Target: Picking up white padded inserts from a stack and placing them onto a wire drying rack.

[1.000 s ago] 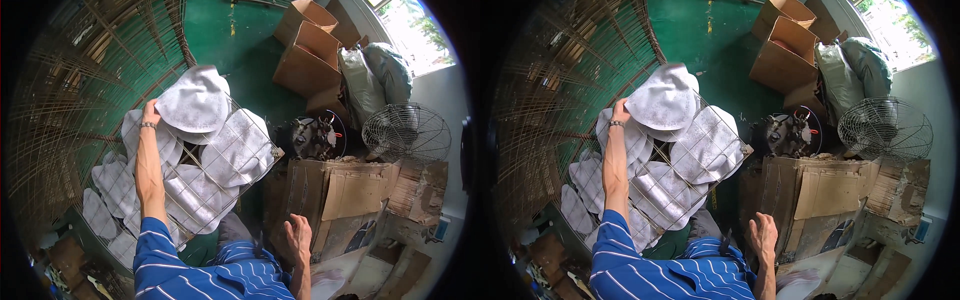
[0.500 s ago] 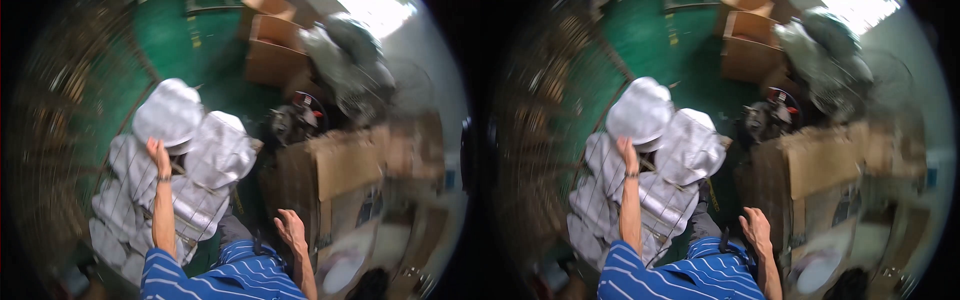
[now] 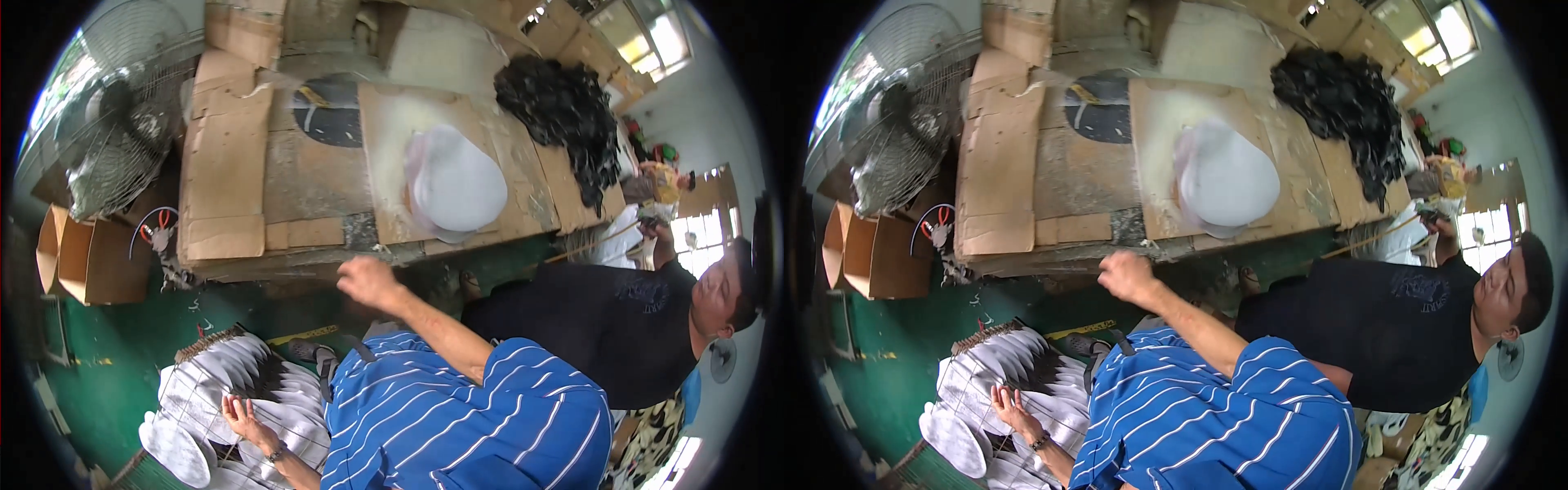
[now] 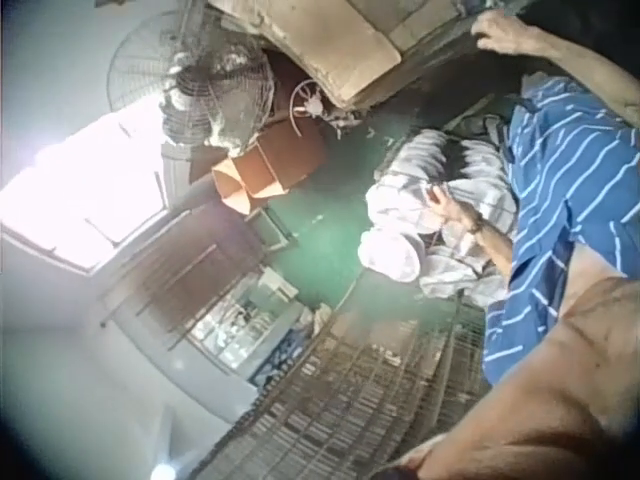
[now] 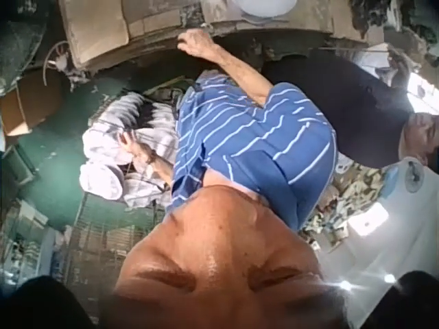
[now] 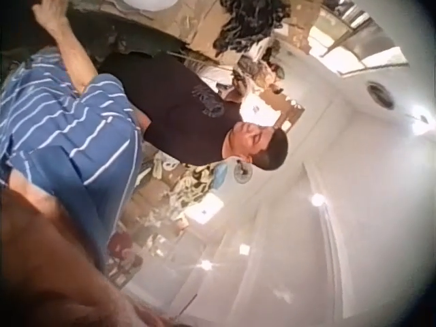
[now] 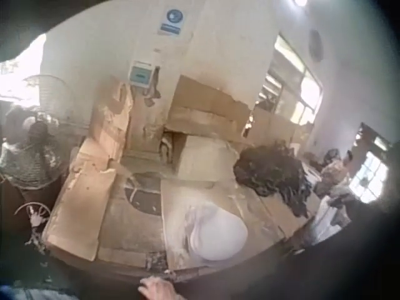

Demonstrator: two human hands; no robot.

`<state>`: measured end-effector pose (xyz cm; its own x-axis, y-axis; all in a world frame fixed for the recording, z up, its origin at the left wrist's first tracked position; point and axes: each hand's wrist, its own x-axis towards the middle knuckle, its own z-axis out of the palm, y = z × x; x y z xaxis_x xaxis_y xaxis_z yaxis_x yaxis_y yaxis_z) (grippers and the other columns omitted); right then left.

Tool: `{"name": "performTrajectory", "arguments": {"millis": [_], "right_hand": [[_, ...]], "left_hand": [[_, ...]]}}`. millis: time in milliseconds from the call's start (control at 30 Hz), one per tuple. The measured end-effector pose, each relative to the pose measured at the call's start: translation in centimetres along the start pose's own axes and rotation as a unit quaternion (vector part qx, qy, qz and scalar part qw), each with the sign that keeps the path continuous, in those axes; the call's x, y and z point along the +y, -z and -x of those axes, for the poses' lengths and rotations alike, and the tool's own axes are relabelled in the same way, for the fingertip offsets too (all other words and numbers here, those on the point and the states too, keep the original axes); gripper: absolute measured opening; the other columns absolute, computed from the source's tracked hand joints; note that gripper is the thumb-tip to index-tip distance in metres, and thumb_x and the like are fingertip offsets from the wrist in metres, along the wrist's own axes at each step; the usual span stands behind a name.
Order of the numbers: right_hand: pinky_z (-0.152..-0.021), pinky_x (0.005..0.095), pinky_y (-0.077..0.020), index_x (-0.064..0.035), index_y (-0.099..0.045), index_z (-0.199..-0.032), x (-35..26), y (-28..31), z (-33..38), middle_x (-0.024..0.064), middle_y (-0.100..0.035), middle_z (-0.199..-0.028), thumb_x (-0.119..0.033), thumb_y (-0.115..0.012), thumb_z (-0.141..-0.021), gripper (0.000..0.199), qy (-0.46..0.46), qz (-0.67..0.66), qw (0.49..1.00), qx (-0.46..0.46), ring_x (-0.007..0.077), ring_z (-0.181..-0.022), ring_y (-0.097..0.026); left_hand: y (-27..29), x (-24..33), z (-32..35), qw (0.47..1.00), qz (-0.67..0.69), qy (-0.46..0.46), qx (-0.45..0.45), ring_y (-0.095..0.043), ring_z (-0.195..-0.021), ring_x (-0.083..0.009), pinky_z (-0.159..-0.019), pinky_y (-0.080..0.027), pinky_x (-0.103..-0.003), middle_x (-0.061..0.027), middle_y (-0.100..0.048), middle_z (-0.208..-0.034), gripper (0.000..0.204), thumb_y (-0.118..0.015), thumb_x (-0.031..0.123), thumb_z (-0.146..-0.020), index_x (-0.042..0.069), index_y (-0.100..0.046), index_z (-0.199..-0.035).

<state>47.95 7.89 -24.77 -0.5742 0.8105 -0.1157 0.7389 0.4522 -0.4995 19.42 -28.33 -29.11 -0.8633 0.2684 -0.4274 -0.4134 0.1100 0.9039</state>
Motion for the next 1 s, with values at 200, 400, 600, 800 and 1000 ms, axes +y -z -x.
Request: {"name": "performTrajectory", "arguments": {"millis": [200, 400, 600, 800, 1000], "right_hand": [[-0.084, 0.0496, -0.0571, -0.0045, -0.076, -0.105, 18.0, 8.1, 2.5, 0.0188, -0.075, -0.101, -0.028, -0.072, -0.090, 0.028, -0.196, 0.033, 0.972, 0.128, 0.0397, -0.096, -0.072], [-0.082, 0.0493, -0.0587, -0.0100, -0.079, -0.096, 11.6, 3.3, 4.5, 0.0172, -0.076, -0.093, -0.037, -0.066, -0.087, 0.032, -0.133, -0.081, 0.970, -0.188, 0.0389, -0.090, -0.073], [-0.094, 0.0477, -0.0534, -0.0065, -0.064, -0.129, 2.0, -4.2, 8.1, 0.0165, -0.068, -0.117, -0.037, -0.065, -0.100, 0.042, 0.330, -0.224, 0.907, -0.140, 0.0360, -0.111, -0.065], [-0.089, 0.0482, -0.0546, -0.0046, -0.070, -0.124, 1.0, 0.1, 7.0, 0.0196, -0.071, -0.107, -0.035, -0.069, -0.093, 0.043, 0.261, -0.052, 0.938, -0.223, 0.0390, -0.104, -0.068], [-0.083, 0.0471, -0.0569, -0.0007, -0.072, -0.118, -0.8, -2.0, 7.3, 0.0204, -0.076, -0.094, -0.039, -0.072, -0.089, 0.049, 0.209, 0.033, 0.924, -0.319, 0.0395, -0.090, -0.073]], "left_hand": [[-9.4, 1.7, 5.1, 0.997, -0.024, -0.007, -0.074, -0.064, -0.116, -0.0156, -0.097, -0.054, -0.034, -0.0051, -0.066, -0.128, 0.042, -0.066, 0.018, -0.104, 0.007, -0.054, -0.143], [-18.0, 2.7, 10.0, 0.984, -0.070, -0.007, -0.166, -0.067, -0.108, -0.0154, -0.092, -0.057, -0.033, -0.0052, -0.070, -0.117, 0.036, -0.067, 0.018, -0.104, 0.004, -0.062, -0.136], [-19.6, 3.9, 15.4, 0.981, -0.086, -0.018, -0.174, -0.067, -0.102, -0.0179, -0.090, -0.055, -0.033, -0.0067, -0.070, -0.114, 0.027, -0.066, 0.017, -0.102, 0.004, -0.067, -0.125], [-18.6, 1.7, 14.3, 0.966, -0.064, 0.011, -0.250, -0.069, -0.103, -0.0146, -0.092, -0.056, -0.031, -0.0068, -0.073, -0.113, 0.029, -0.065, 0.016, -0.101, 0.002, -0.069, -0.126], [-13.1, 3.0, 12.4, 0.976, -0.060, -0.154, -0.143, -0.071, -0.103, -0.0228, -0.094, -0.055, -0.036, -0.0135, -0.075, -0.110, 0.031, -0.063, 0.021, -0.099, 0.001, -0.069, -0.121]]}}
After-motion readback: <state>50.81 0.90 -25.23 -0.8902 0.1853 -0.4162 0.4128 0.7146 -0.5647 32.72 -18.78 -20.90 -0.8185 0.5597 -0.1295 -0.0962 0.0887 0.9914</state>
